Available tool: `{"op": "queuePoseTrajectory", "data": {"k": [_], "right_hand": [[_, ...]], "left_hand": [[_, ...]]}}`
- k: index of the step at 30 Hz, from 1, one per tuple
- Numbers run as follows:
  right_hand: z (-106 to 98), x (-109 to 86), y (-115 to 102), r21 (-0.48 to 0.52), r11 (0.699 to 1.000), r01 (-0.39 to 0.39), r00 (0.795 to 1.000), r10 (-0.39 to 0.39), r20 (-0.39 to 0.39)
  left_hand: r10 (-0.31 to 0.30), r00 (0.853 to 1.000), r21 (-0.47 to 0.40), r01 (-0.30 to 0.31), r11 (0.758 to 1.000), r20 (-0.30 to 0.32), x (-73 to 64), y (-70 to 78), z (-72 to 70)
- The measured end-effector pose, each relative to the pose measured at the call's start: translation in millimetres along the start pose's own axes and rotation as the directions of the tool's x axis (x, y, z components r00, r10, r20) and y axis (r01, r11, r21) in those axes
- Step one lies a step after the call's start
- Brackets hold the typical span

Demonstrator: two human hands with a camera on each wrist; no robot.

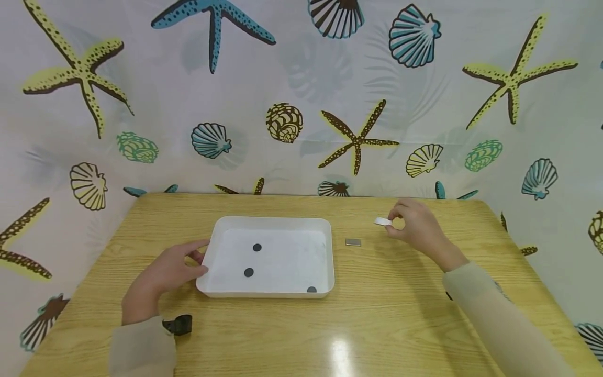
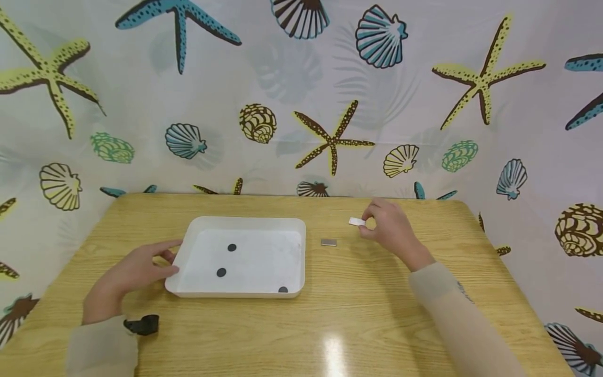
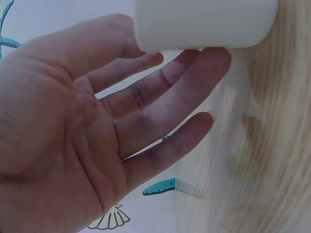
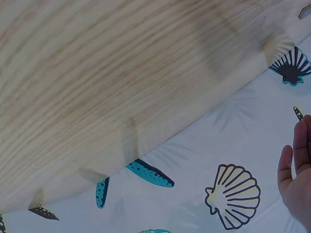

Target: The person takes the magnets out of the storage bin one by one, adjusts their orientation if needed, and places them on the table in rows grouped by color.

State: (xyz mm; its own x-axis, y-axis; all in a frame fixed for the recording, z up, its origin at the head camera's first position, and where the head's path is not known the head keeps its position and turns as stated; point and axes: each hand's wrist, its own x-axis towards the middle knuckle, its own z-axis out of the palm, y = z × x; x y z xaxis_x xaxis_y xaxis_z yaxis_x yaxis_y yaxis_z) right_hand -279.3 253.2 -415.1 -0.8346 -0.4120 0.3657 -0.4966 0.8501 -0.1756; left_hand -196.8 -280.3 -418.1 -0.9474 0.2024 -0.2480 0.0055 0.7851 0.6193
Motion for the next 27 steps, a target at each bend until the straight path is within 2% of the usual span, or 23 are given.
{"op": "queuePoseTrajectory", "data": {"k": [12, 20, 27], "right_hand": [[2, -11.9, 12, -0.002, 0.997, -0.074, 0.992, 0.074, 0.103], [8, -17.7, 18, -0.023, 0.999, -0.041, 0.988, 0.044, 0.147], [16, -19.8, 23, 0.028, 0.999, -0.041, 0.98, 0.035, 0.197]], "left_hand": [[-0.006, 1.0, -0.013, 0.006, 1.0, -0.004, -3.0, 3.7, -1.0], [-0.007, 1.0, -0.021, 0.007, 1.0, -0.007, -2.5, 0.8, -0.3], [-0.006, 1.0, -0.012, 0.006, 1.0, -0.007, -1.5, -1.1, 0.4]]}}
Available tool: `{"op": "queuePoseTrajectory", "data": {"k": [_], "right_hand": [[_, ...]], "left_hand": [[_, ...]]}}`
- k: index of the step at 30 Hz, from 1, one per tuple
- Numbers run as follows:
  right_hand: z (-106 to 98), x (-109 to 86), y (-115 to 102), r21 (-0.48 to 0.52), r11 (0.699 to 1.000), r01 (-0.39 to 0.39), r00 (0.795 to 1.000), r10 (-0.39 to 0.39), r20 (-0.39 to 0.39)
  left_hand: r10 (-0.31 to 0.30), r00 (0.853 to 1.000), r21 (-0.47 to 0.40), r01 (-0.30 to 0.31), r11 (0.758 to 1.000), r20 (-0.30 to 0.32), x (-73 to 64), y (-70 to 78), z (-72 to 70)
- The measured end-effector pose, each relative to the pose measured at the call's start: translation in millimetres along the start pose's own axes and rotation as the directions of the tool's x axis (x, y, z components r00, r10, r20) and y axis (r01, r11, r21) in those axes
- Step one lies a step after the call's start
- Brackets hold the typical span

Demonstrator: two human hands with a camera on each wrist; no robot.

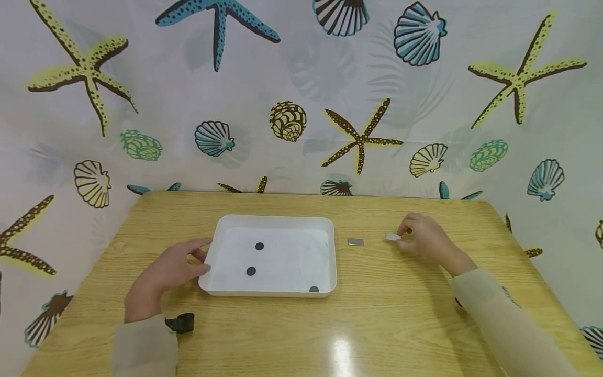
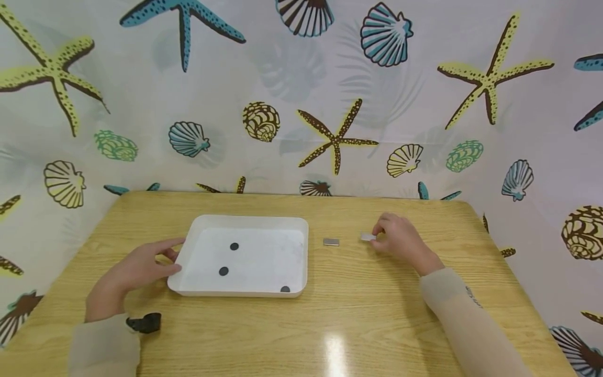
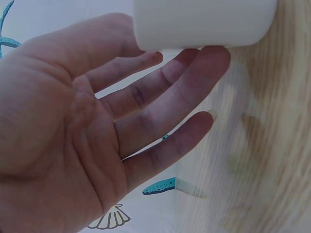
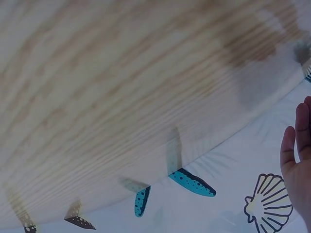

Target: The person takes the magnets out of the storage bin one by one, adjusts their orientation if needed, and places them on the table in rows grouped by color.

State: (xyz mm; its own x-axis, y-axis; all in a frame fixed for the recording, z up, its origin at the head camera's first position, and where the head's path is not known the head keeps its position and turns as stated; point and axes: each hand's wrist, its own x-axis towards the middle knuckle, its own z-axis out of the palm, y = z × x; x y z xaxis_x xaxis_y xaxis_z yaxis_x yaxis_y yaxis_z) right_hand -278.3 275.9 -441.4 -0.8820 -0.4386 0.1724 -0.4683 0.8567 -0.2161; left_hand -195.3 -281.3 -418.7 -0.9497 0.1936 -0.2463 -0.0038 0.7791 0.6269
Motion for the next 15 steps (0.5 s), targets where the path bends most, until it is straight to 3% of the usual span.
{"op": "queuePoseTrajectory", "data": {"k": [8, 15], "right_hand": [[3.0, -0.1, 2.6, 0.057, 0.998, -0.021, 0.998, 0.018, 0.052], [5.1, 1.4, 7.9, 0.132, 0.988, -0.077, 0.986, 0.056, 0.157]], "left_hand": [[0.016, 1.0, 0.008, -0.016, 1.0, -0.002, -2.3, 2.5, -2.4], [0.023, 1.0, -0.003, -0.023, 1.0, -0.005, -3.2, 3.2, -2.2]]}}
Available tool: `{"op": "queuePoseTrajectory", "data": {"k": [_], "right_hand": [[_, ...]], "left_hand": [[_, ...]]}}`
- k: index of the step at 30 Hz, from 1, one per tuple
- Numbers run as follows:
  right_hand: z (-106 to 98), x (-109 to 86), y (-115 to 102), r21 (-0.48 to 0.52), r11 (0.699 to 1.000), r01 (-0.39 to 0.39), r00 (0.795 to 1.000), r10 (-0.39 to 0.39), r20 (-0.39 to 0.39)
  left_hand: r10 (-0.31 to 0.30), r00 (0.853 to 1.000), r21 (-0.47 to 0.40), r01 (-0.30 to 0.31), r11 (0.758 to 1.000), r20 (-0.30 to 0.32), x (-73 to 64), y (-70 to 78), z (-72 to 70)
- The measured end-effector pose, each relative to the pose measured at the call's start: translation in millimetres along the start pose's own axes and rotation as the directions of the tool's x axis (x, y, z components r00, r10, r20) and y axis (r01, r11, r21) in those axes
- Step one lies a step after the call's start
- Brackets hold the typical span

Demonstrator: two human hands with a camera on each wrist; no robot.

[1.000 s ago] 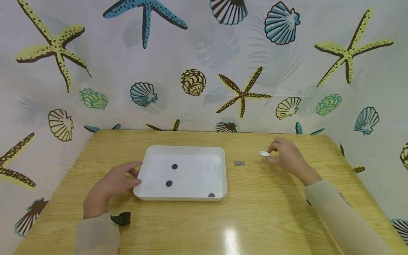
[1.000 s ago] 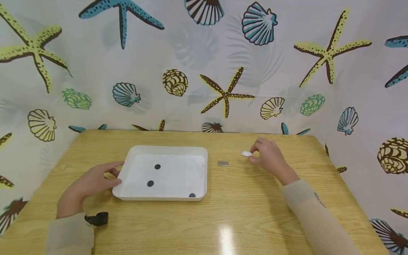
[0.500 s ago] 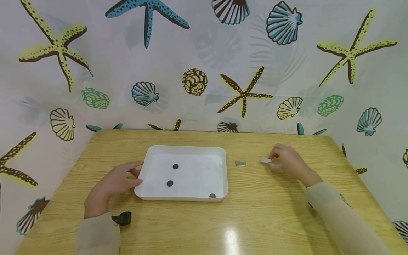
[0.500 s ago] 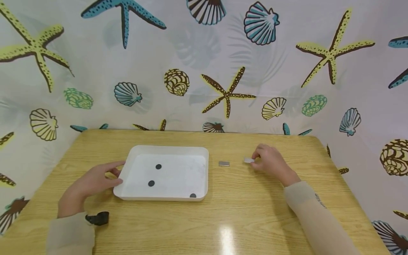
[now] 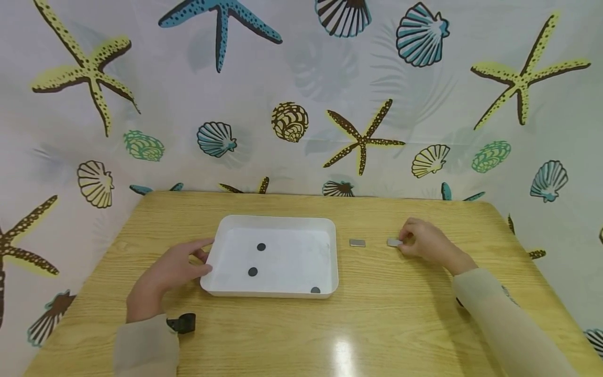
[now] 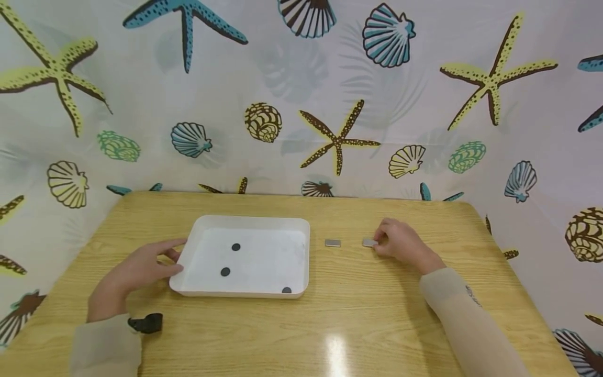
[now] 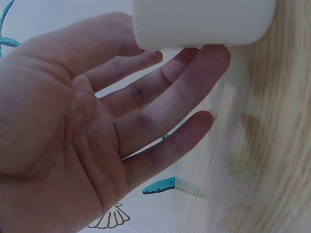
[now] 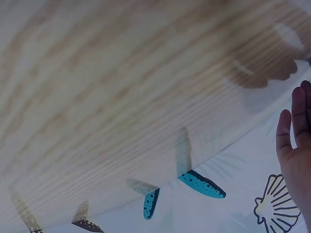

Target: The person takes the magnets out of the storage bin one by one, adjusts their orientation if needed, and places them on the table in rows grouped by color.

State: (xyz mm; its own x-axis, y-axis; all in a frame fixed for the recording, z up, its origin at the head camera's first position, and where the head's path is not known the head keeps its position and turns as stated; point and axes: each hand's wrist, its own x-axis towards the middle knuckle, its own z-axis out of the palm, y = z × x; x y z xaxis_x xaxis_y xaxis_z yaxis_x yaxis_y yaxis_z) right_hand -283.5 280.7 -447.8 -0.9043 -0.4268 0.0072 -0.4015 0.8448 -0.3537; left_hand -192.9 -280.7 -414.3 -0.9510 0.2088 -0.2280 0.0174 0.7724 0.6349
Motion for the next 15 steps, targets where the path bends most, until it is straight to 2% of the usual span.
{"op": "queuePoseTrajectory", "data": {"k": [7, 15], "right_hand": [[-3.0, 0.9, 4.6, 0.114, 0.993, -0.024, 0.996, 0.015, 0.084], [-1.9, 3.9, 8.1, 0.14, 0.989, -0.038, 0.992, 0.02, 0.125]], "left_hand": [[-0.001, 1.0, 0.002, 0.001, 1.0, -0.001, 0.0, 0.3, 1.5], [-0.012, 1.0, 0.003, 0.012, 1.0, -0.001, 0.5, 0.9, 1.8]]}}
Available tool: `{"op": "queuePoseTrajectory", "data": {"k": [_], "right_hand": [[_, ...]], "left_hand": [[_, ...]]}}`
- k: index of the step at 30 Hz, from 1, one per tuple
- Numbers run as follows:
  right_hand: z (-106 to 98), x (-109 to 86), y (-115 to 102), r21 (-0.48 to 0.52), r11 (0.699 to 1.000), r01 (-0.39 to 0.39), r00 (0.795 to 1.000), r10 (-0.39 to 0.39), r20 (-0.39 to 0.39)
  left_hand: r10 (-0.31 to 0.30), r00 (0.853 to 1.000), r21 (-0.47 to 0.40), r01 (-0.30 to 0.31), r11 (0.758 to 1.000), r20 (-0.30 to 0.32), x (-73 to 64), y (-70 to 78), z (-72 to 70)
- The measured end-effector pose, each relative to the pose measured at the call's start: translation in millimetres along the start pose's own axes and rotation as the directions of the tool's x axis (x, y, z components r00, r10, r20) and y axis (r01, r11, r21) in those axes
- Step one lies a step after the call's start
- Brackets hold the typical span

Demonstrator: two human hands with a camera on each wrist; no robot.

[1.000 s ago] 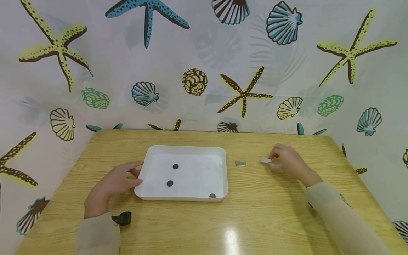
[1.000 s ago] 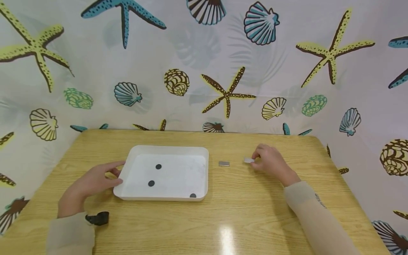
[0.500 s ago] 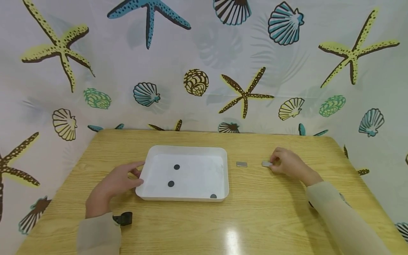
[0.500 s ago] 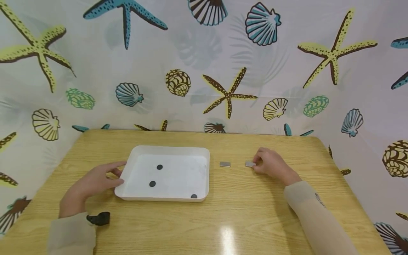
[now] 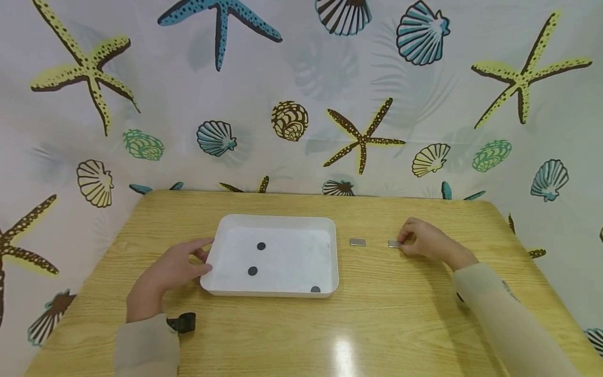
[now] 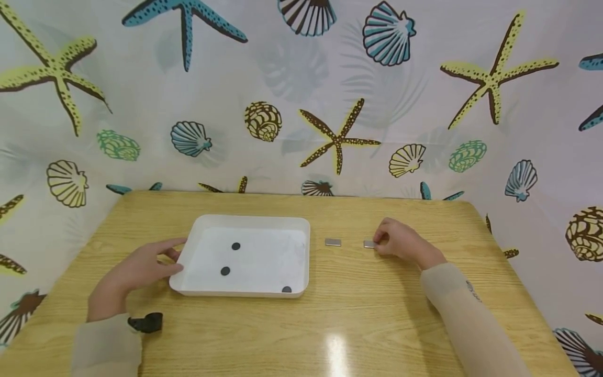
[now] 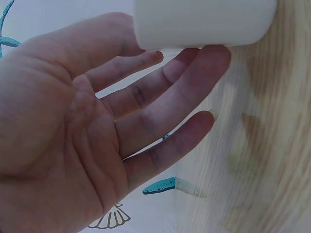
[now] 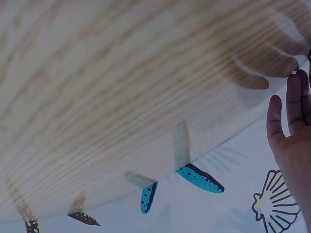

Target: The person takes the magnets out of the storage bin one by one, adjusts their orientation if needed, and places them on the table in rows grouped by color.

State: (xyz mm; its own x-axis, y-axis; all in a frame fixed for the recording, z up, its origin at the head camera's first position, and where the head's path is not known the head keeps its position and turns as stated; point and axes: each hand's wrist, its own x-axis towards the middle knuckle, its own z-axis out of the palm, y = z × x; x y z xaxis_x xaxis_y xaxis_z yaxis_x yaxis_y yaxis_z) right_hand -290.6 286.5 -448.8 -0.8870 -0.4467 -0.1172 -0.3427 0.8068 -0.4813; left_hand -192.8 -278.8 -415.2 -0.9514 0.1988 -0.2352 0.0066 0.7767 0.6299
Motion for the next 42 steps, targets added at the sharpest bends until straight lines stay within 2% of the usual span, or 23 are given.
{"op": "queuePoseTrajectory", "data": {"k": [17, 30, 36, 42], "right_hand": [[0, -0.6, -3, -0.018, 1.0, -0.022, 1.0, 0.021, -0.012], [-1, -0.5, -4, -0.055, 0.998, 0.003, 1.0, -0.004, -0.014], [-3, 0.8, -13, -0.132, 0.991, 0.016, 0.998, -0.023, -0.051], [-9, 4.8, -33, -0.169, 0.984, 0.061, 0.995, -0.073, -0.062]], "left_hand": [[0.027, 1.0, 0.001, -0.027, 1.0, -0.011, 0.6, -3.4, 0.0], [0.019, 1.0, 0.001, -0.019, 1.0, -0.012, -0.1, -2.5, 0.4], [0.007, 1.0, -0.003, -0.007, 1.0, -0.01, 0.3, -2.7, 0.3], [-0.005, 1.0, 0.005, 0.005, 1.0, -0.002, 0.2, -0.8, -0.6]]}}
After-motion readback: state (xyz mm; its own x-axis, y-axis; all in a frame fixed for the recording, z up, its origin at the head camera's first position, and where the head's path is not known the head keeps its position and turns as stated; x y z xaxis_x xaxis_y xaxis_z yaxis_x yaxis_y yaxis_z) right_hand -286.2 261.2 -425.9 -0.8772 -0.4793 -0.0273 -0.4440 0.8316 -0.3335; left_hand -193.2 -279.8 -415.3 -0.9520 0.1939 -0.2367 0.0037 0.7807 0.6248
